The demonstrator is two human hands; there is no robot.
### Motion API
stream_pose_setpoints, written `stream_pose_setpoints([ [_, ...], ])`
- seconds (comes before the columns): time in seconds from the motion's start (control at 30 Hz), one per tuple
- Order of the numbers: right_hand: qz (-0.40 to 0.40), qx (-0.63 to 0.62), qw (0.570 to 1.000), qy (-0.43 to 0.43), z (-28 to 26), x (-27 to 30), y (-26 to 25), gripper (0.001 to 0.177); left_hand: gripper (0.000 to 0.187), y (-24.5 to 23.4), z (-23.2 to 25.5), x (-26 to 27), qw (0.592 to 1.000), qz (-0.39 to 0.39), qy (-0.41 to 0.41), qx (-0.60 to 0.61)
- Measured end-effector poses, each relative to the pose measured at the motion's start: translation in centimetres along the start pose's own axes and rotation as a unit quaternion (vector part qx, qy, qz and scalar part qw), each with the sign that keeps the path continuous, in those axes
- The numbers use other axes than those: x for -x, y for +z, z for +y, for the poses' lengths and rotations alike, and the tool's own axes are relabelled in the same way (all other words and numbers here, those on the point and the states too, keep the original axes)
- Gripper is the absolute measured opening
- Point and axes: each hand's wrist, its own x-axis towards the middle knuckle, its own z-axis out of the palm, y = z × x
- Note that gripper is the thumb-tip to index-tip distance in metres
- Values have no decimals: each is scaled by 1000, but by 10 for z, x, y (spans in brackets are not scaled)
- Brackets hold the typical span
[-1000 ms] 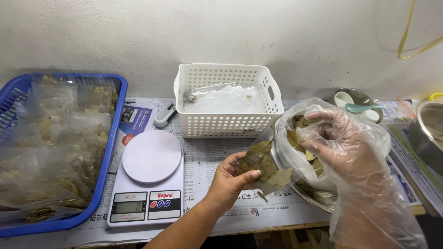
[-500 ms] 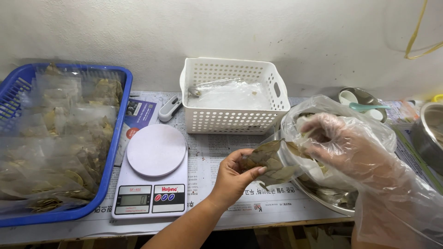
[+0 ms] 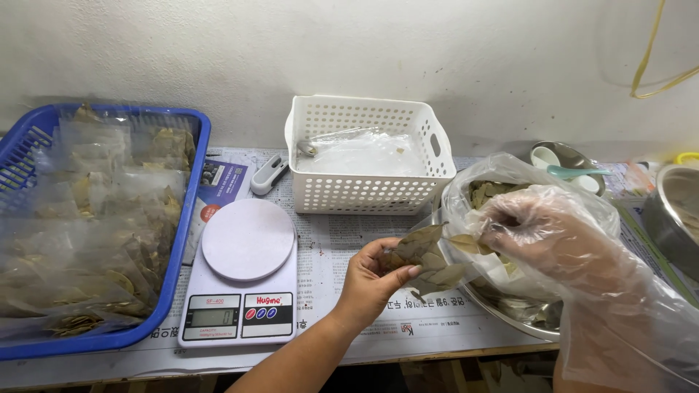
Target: Packaging dried leaves into small plastic bags and weighing them on a digital scale
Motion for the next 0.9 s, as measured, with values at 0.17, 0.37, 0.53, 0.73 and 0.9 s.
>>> stream_pose_setpoints([
  [0.17, 129, 26, 991, 21, -15, 4, -1, 32, 38, -1, 0, -1, 997, 61, -45, 19],
  [0.37, 77, -62, 982, 160, -57, -2, 6, 75, 39, 0, 9, -2, 988, 115, -48, 91],
  [0.53, 88, -125, 981, -121, -48, -24, 39, 24, 49, 0, 66, 30, 989, 110, 88, 48],
  [0.73, 70, -200, 968, -136, -118, -113, 89, 24, 68, -33, 151, 107, 828, 228, 420, -293],
  [0.9, -42, -399, 907, -129, -172, -164, 142, 19, 45, -73, 193, 150, 720, 302, 548, -299],
])
